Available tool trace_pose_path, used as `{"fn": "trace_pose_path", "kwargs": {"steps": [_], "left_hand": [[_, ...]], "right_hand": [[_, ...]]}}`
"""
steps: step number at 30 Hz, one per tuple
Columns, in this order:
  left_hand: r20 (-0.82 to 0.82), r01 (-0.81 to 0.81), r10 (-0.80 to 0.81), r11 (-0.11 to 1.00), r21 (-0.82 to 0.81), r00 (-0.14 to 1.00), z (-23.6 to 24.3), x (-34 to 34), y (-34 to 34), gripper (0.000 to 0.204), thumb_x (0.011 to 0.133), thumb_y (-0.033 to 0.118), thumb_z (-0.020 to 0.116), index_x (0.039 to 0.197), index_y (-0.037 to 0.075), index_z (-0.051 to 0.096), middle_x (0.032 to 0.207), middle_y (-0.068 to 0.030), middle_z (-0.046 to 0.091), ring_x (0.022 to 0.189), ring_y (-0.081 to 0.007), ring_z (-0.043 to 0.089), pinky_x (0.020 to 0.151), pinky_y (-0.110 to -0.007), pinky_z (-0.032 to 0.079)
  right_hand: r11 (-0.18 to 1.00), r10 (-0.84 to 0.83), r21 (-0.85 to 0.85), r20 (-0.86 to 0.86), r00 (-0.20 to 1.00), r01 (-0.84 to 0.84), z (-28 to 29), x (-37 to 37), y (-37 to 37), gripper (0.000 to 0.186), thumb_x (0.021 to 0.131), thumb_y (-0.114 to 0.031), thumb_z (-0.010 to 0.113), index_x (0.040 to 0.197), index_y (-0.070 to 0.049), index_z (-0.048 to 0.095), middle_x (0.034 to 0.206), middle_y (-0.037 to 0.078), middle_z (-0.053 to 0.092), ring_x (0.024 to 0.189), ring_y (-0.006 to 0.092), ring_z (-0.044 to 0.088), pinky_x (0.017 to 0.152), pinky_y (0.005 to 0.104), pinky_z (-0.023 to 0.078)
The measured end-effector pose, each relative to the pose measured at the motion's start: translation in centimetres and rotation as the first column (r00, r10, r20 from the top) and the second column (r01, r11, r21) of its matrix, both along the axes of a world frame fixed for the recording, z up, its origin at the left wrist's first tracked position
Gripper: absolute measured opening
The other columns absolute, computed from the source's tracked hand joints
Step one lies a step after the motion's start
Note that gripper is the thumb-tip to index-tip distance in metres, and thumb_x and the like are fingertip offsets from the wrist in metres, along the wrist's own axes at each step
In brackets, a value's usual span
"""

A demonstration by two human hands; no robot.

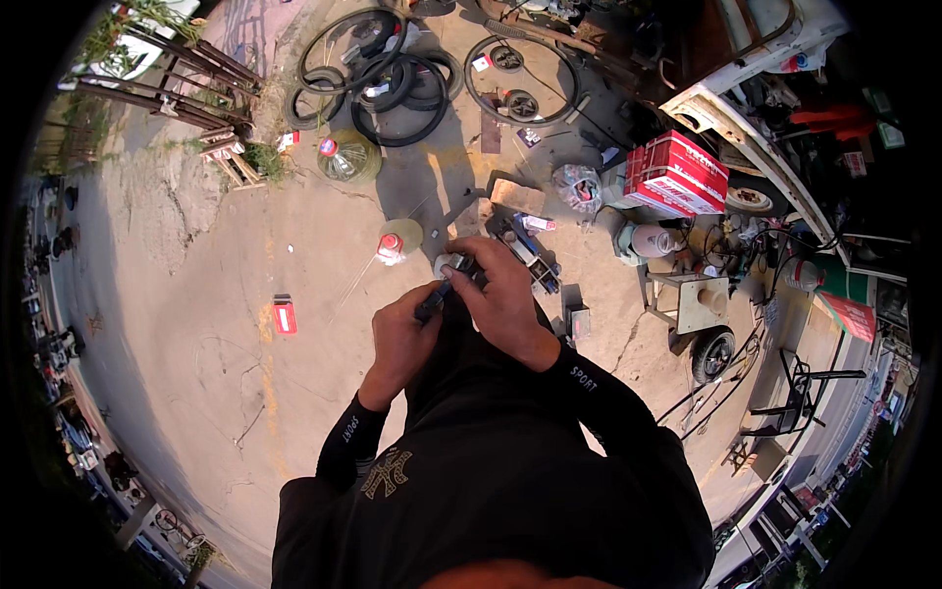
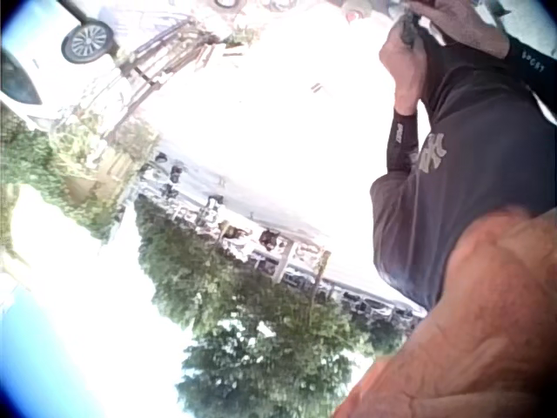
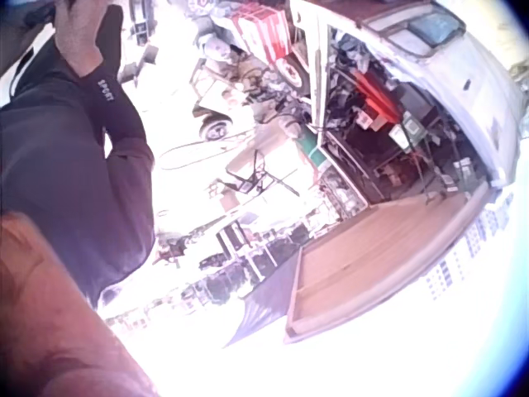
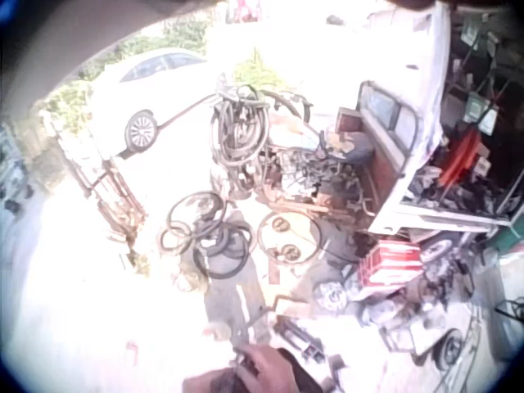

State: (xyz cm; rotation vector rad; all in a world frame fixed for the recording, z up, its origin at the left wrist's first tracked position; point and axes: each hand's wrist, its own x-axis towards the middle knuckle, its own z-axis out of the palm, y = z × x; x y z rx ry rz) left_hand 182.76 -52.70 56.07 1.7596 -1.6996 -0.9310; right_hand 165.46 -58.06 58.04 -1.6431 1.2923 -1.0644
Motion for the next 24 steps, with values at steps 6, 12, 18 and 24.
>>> {"fn": "trace_pose_path", "kwargs": {"steps": [6,12,18,24], "left_hand": [[0.055,0.206,-0.205,0.978,-0.017,0.977,1.2,0.1,-10.3,0.033,0.079,0.005,0.073,0.112,0.009,0.072,0.09,-0.0132,0.073,0.077,-0.0345,0.071,0.065,-0.04,0.055],[0.072,0.259,-0.26,0.966,0.022,0.963,-0.8,-2.3,-17.3,0.032,0.08,0.007,0.071,0.112,0.011,0.073,0.091,-0.0131,0.073,0.076,-0.0339,0.07,0.066,-0.04,0.054],[0.069,0.221,-0.232,0.966,0.13,0.97,-2.6,-8.8,-28.1,0.032,0.081,0.007,0.071,0.113,0.011,0.073,0.09,-0.0147,0.073,0.076,-0.0362,0.07,0.066,-0.041,0.054],[-0.007,0.215,-0.22,0.945,0.248,0.976,-7.3,-15.7,-39.0,0.033,0.083,0.009,0.073,0.116,0.008,0.072,0.085,-0.0179,0.071,0.074,-0.0325,0.071,0.067,-0.038,0.054]], "right_hand": [[0.866,-0.452,0.311,0.15,0.879,0.392,-1.8,-4.0,-9.3,0.025,0.096,-0.015,0.069,0.115,0.0,0.067,0.099,0.014,0.073,0.088,0.0223,0.071,0.082,0.0355,0.055],[0.982,-0.127,-0.155,-0.106,0.986,0.11,0.1,-3.9,-14.1,0.028,0.091,-0.013,0.072,0.114,0.001,0.066,0.105,0.015,0.072,0.103,0.0304,0.068,0.091,0.0393,0.053],[0.983,-0.183,-0.029,-0.051,0.982,0.182,-3.5,-9.2,-23.8,0.023,0.089,-0.011,0.074,0.11,-0.002,0.068,0.113,0.013,0.07,0.108,0.0316,0.066,0.092,0.04,0.053],[0.775,-0.5,0.528,0.176,0.848,0.347,-11.7,-21.2,-37.5,0.024,0.091,-0.013,0.072,0.112,-0.001,0.067,0.096,0.014,0.072,0.09,0.031,0.069,0.079,0.0384,0.054]]}}
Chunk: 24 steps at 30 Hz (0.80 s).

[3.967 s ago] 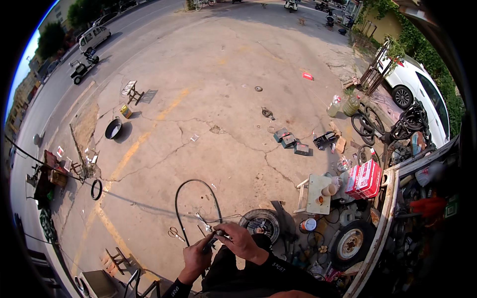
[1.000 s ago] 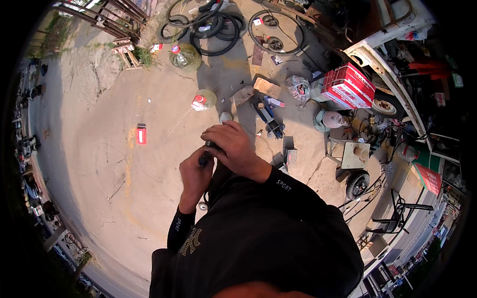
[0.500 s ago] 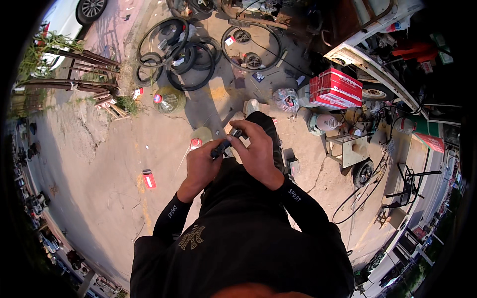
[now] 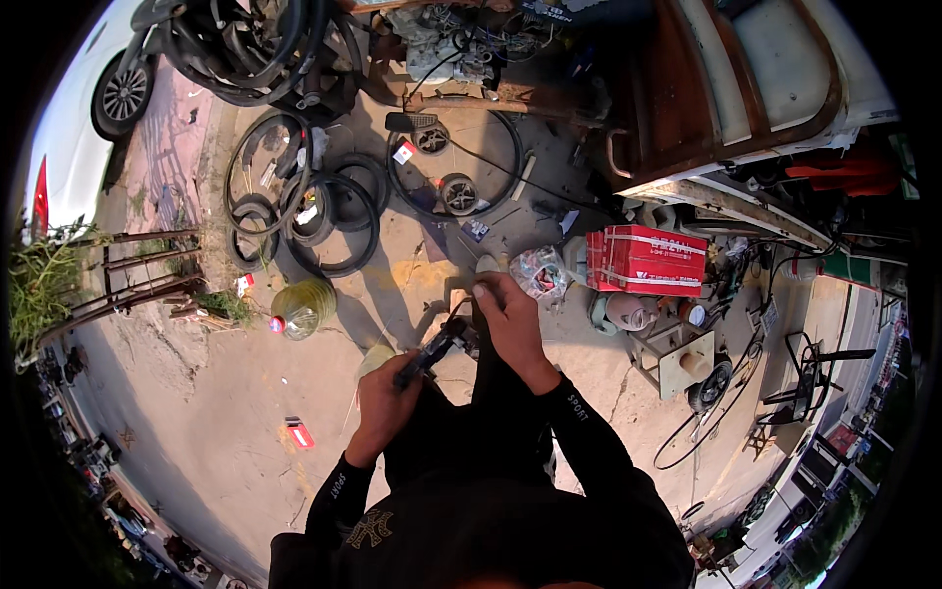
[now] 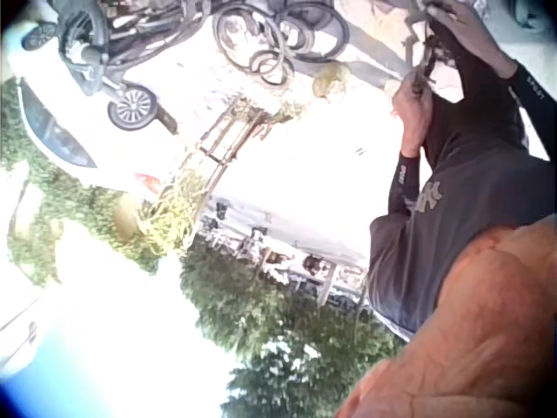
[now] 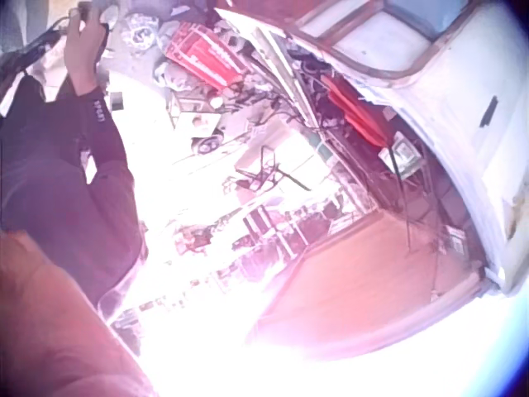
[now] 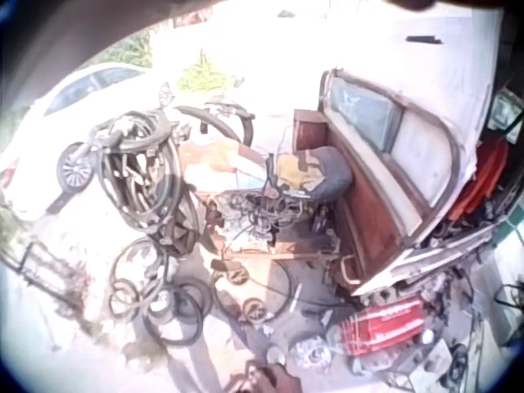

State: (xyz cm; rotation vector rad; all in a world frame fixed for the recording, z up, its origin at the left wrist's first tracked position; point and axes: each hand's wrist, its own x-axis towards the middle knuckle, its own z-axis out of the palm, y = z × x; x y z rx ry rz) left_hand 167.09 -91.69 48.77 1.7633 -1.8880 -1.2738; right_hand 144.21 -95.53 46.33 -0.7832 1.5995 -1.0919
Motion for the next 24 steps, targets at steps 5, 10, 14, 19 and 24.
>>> {"fn": "trace_pose_path", "kwargs": {"steps": [5,10,14,19,24], "left_hand": [[-0.055,-0.145,0.163,0.959,0.245,0.985,-5.4,-6.4,-7.7,0.033,0.083,0.009,0.073,0.117,0.006,0.071,0.081,-0.0175,0.07,0.069,-0.0319,0.069,0.064,-0.036,0.052],[-0.019,-0.153,0.168,0.933,0.327,0.986,-14.2,-8.2,-12.1,0.031,0.084,0.012,0.073,0.115,0.008,0.072,0.078,-0.0169,0.069,0.069,-0.0326,0.068,0.063,-0.037,0.052],[-0.03,-0.132,0.148,0.944,0.303,0.989,-22.5,-8.6,-16.5,0.03,0.084,0.012,0.073,0.114,0.007,0.072,0.077,-0.0167,0.069,0.069,-0.0341,0.068,0.063,-0.037,0.052],[-0.266,-0.134,0.298,0.857,0.497,0.917,-36.1,-9.5,-20.5,0.024,0.092,0.009,0.068,0.115,0.001,0.07,0.07,-0.0045,0.065,0.061,-0.0077,0.061,0.055,-0.028,0.049],[-0.447,-0.177,0.536,0.76,0.626,0.716,-46.3,-9.7,-24.7,0.019,0.093,0.006,0.069,0.11,-0.002,0.066,0.09,-0.0043,0.072,0.07,-0.0111,0.067,0.055,-0.026,0.051]], "right_hand": [[0.96,0.221,-0.098,-0.305,0.926,-0.262,-6.4,-5.4,-9.4,0.022,0.093,-0.011,0.069,0.111,0.0,0.066,0.097,0.016,0.07,0.086,0.0353,0.066,0.078,0.0399,0.053],[0.735,0.375,-0.236,-0.639,0.671,-0.635,-12.5,-6.5,-15.1,0.021,0.09,-0.01,0.071,0.109,-0.002,0.067,0.098,0.015,0.071,0.092,0.0351,0.066,0.08,0.0404,0.052],[0.909,0.319,-0.065,-0.525,0.789,-0.411,-19.1,-6.2,-17.9,0.024,0.087,-0.01,0.073,0.11,-0.002,0.068,0.1,0.015,0.072,0.097,0.034,0.068,0.087,0.042,0.051],[0.864,0.363,-0.092,-0.569,0.738,-0.496,-30.1,-7.5,-23.8,0.029,0.09,-0.011,0.072,0.116,-0.001,0.066,0.106,0.015,0.072,0.103,0.0351,0.067,0.092,0.0441,0.051],[0.944,-0.257,-0.328,-0.689,0.677,0.025,-37.0,-19.1,-33.0,0.082,0.089,-0.025,0.079,0.148,0.006,0.031,0.141,0.027,0.052,0.129,0.0352,0.055,0.107,0.0386,0.044]]}}
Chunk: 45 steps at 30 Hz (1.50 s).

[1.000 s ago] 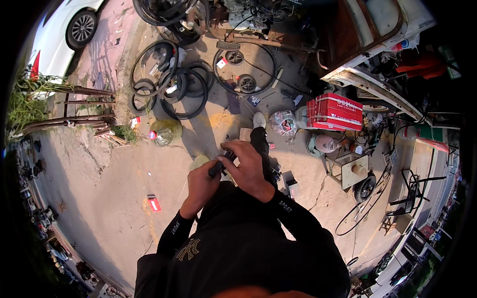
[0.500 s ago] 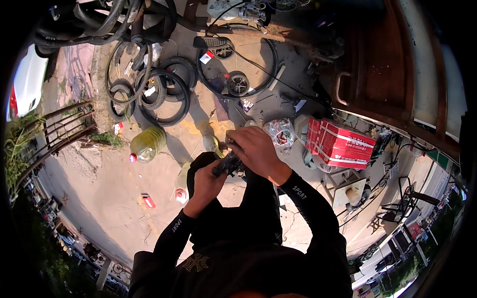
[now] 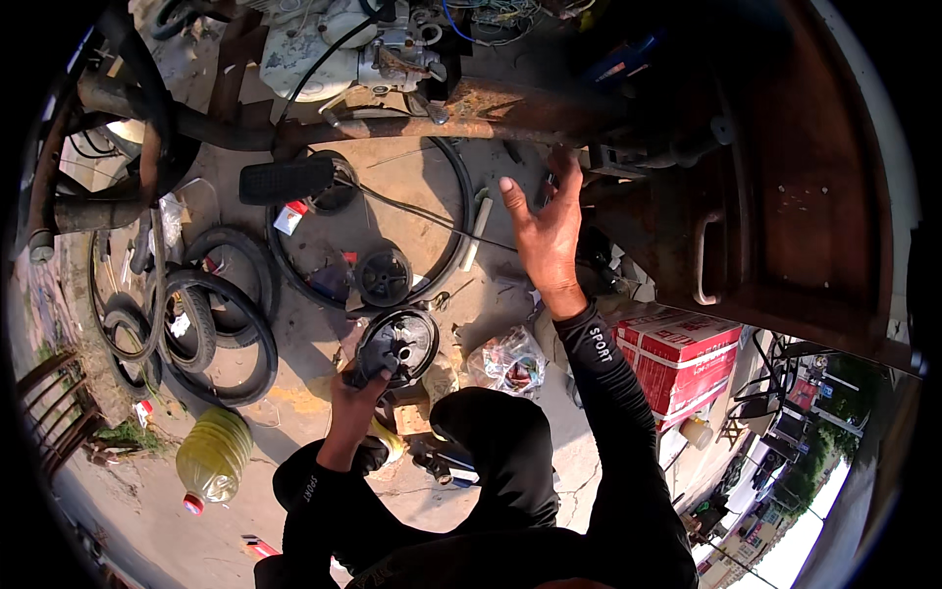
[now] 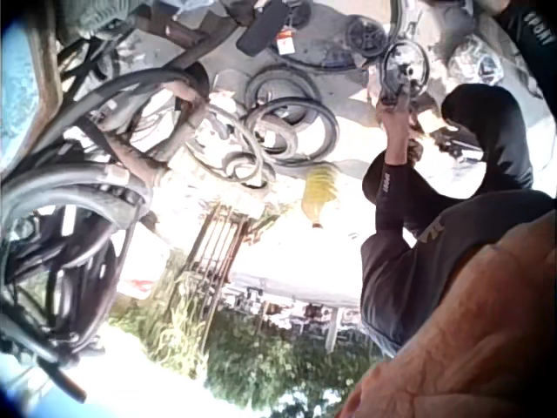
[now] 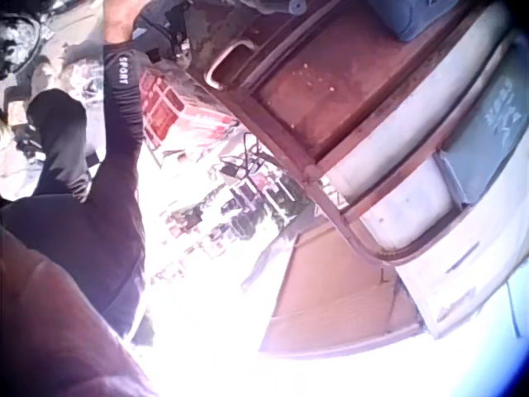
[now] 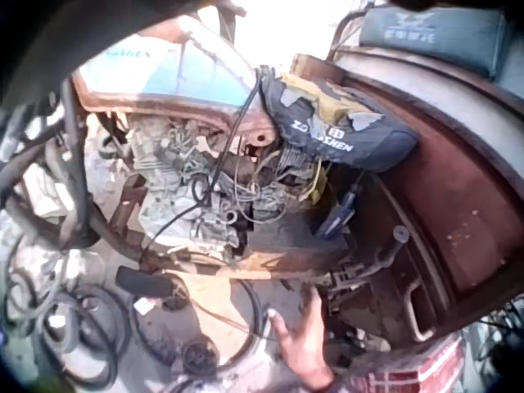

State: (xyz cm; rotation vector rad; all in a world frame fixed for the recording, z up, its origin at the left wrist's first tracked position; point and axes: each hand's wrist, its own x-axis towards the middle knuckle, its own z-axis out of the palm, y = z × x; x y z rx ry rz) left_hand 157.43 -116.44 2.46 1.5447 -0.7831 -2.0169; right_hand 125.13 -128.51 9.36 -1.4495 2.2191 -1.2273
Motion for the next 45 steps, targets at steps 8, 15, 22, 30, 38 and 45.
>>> {"fn": "trace_pose_path", "kwargs": {"steps": [8,15,22,30,38,45], "left_hand": [[-0.18,-0.208,0.24,0.962,0.18,0.954,-6.6,0.3,-3.1,0.025,0.093,0.015,0.07,0.112,0.001,0.063,0.09,-0.012,0.073,0.059,-0.0188,0.067,0.053,-0.028,0.052],[-0.365,-0.258,0.448,0.848,0.463,0.816,-9.3,0.7,-2.9,0.025,0.096,0.027,0.07,0.102,0.004,0.063,0.076,-0.0067,0.067,0.062,-0.017,0.064,0.052,-0.026,0.049],[-0.344,-0.422,0.564,0.81,0.407,0.751,-11.5,-1.5,-1.1,0.021,0.095,0.025,0.071,0.098,0.006,0.062,0.078,-0.0078,0.067,0.055,-0.0156,0.061,0.046,-0.026,0.047],[-0.144,-0.172,0.15,0.973,-0.157,0.978,-7.2,0.0,-2.2,0.017,0.096,0.014,0.067,0.098,-0.002,0.067,0.079,-0.0069,0.07,0.06,-0.0144,0.066,0.048,-0.027,0.049],[-0.066,-0.24,0.24,0.83,-0.504,0.968,-6.0,3.1,0.5,0.016,0.095,0.009,0.068,0.104,-0.004,0.069,0.073,-0.0026,0.069,0.059,-0.0074,0.06,0.051,-0.026,0.047],[0.116,-0.108,0.305,0.629,-0.77,0.945,-4.3,6.5,0.5,0.025,0.087,0.009,0.074,0.106,-0.007,0.07,0.07,-0.0161,0.066,0.059,-0.0121,0.064,0.057,-0.029,0.049]], "right_hand": [[0.706,-0.701,-0.193,-0.058,0.71,0.681,-1.5,-16.1,-17.3,0.109,0.067,-0.038,0.094,0.141,0.014,0.032,0.142,0.028,0.048,0.135,0.0394,0.047,0.112,0.0429,0.039],[0.627,-0.683,-0.208,0.317,0.658,0.751,-2.8,-17.8,-18.0,0.079,0.069,-0.029,0.09,0.126,0.009,0.049,0.122,0.023,0.065,0.114,0.0359,0.066,0.101,0.043,0.05],[0.856,0.011,-0.486,0.358,0.934,0.176,-2.8,-7.5,-5.1,0.051,0.082,-0.005,0.082,0.127,0.005,0.06,0.117,0.014,0.07,0.095,0.0223,0.072,0.081,0.0353,0.063],[0.956,0.292,-0.025,0.097,0.951,-0.291,-6.1,1.8,7.5,0.05,0.081,-0.015,0.085,0.117,0.003,0.056,0.103,0.01,0.07,0.091,0.0158,0.066,0.086,0.0309,0.052],[0.912,0.406,0.208,-0.328,0.853,-0.354,-6.4,6.2,11.9,0.065,0.07,-0.008,0.083,0.127,-0.003,0.052,0.108,0.023,0.069,0.099,0.0406,0.07,0.088,0.0421,0.055],[0.891,0.429,0.185,-0.641,0.636,-0.414,-3.7,8.5,11.4,0.071,0.062,-0.002,0.082,0.127,-0.006,0.055,0.111,0.018,0.066,0.104,0.0406,0.065,0.09,0.0462,0.053]]}}
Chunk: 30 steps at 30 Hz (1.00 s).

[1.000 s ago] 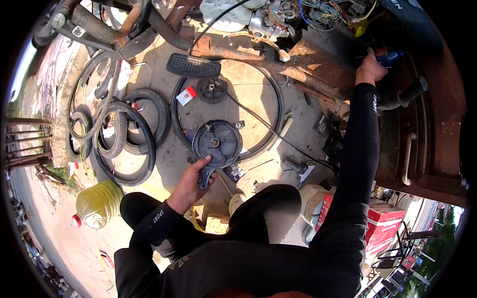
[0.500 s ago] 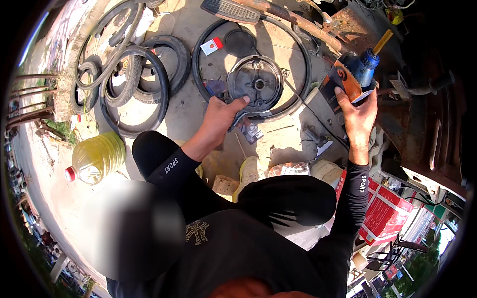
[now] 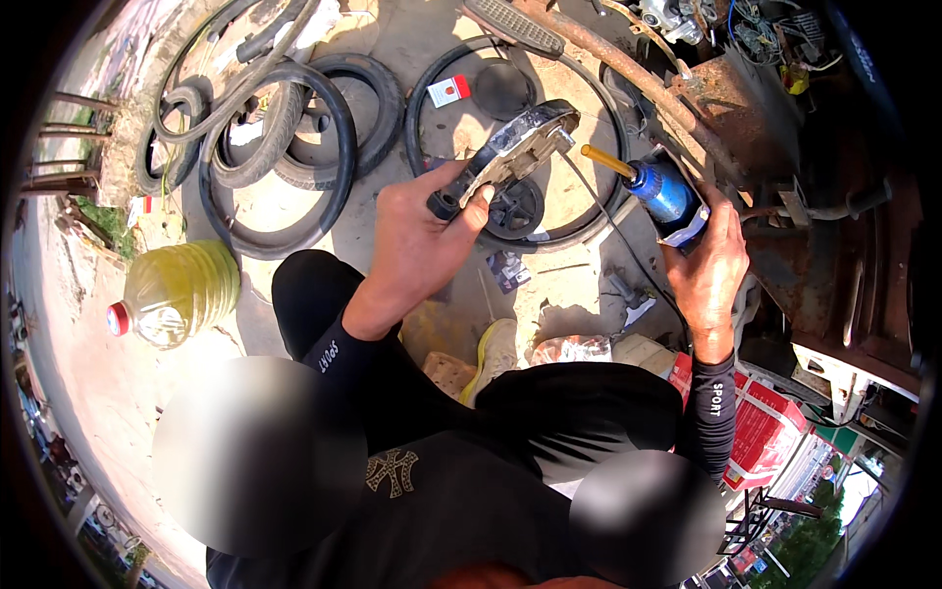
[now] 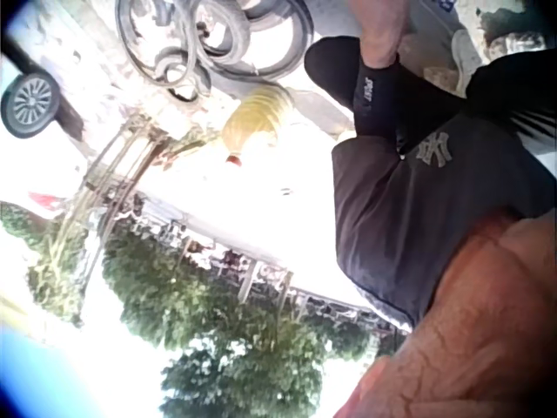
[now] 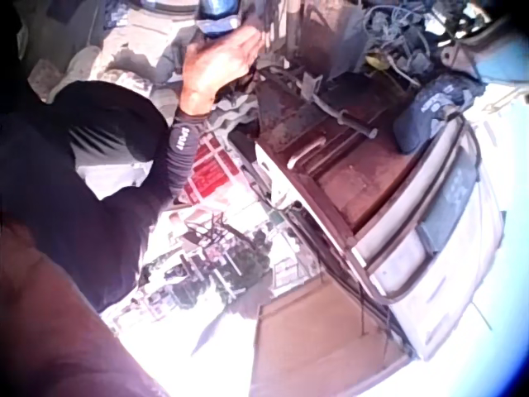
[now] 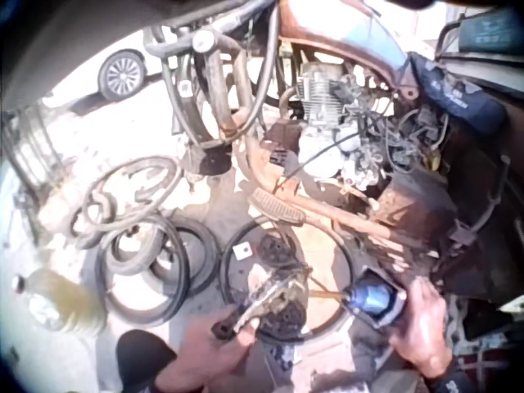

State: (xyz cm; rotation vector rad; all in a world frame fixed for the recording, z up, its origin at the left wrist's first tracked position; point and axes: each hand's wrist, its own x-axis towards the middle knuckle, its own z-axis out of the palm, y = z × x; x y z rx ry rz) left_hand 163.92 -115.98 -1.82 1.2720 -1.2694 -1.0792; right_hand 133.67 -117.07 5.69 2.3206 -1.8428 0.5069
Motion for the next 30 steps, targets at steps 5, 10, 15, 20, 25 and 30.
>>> {"fn": "trace_pose_path", "kwargs": {"steps": [5,10,15,20,25,30], "left_hand": [[0.127,-0.004,0.012,0.998,-0.061,0.992,0.8,0.9,-0.1,0.018,0.092,0.009,0.072,0.101,-0.008,0.07,0.073,-0.0008,0.067,0.068,-0.0033,0.053,0.06,-0.024,0.045],[0.18,0.005,0.001,0.999,-0.032,0.984,1.3,1.5,0.1,0.018,0.09,0.007,0.074,0.099,-0.008,0.07,0.071,-0.0032,0.068,0.068,-0.0037,0.054,0.059,-0.025,0.045],[0.201,-0.003,0.011,0.999,-0.042,0.98,1.1,2.1,0.3,0.018,0.089,0.007,0.073,0.098,-0.007,0.07,0.07,-0.0054,0.068,0.067,-0.0035,0.053,0.059,-0.026,0.046],[0.265,0.01,-0.003,1.0,-0.025,0.964,1.7,2.9,0.6,0.019,0.089,0.009,0.074,0.098,-0.008,0.07,0.067,-0.0082,0.066,0.065,-0.0036,0.052,0.058,-0.026,0.045],[0.283,-0.002,0.008,1.0,-0.022,0.959,0.9,3.3,0.6,0.02,0.089,0.009,0.074,0.099,-0.007,0.07,0.065,-0.0075,0.063,0.063,-0.0044,0.049,0.057,-0.028,0.044],[0.292,0.004,-0.012,1.0,0.028,0.956,1.0,3.7,0.7,0.019,0.089,0.01,0.073,0.1,-0.006,0.07,0.064,-0.0071,0.063,0.062,-0.0049,0.049,0.057,-0.028,0.044]], "right_hand": [[0.996,0.0,-0.086,-0.121,0.993,-0.01,1.3,1.4,-0.5,0.07,0.061,0.0,0.081,0.126,-0.007,0.056,0.111,0.015,0.067,0.106,0.0388,0.064,0.094,0.0459,0.051],[0.994,-0.069,-0.095,-0.204,0.976,0.051,1.5,1.5,-0.2,0.07,0.062,0.003,0.078,0.128,-0.007,0.056,0.119,0.015,0.065,0.114,0.0381,0.061,0.1,0.0441,0.049],[0.992,-0.043,-0.127,-0.24,0.97,0.013,1.3,2.0,-0.3,0.07,0.063,0.003,0.077,0.129,-0.007,0.056,0.119,0.015,0.065,0.115,0.0384,0.061,0.101,0.0449,0.048],[0.991,-0.04,-0.132,-0.255,0.966,0.006,1.5,2.7,-0.6,0.07,0.063,0.002,0.076,0.129,-0.006,0.055,0.12,0.016,0.064,0.116,0.0388,0.06,0.102,0.0456,0.047],[0.983,-0.012,-0.177,-0.305,0.952,-0.045,1.7,3.2,-0.8,0.071,0.063,0.002,0.076,0.131,-0.005,0.054,0.121,0.016,0.063,0.117,0.0392,0.059,0.107,0.0472,0.043],[0.985,-0.02,-0.17,-0.323,0.946,-0.037,1.8,3.7,-0.9,0.072,0.063,0.002,0.076,0.131,-0.005,0.054,0.123,0.016,0.062,0.12,0.0389,0.057,0.11,0.0473,0.041]]}}
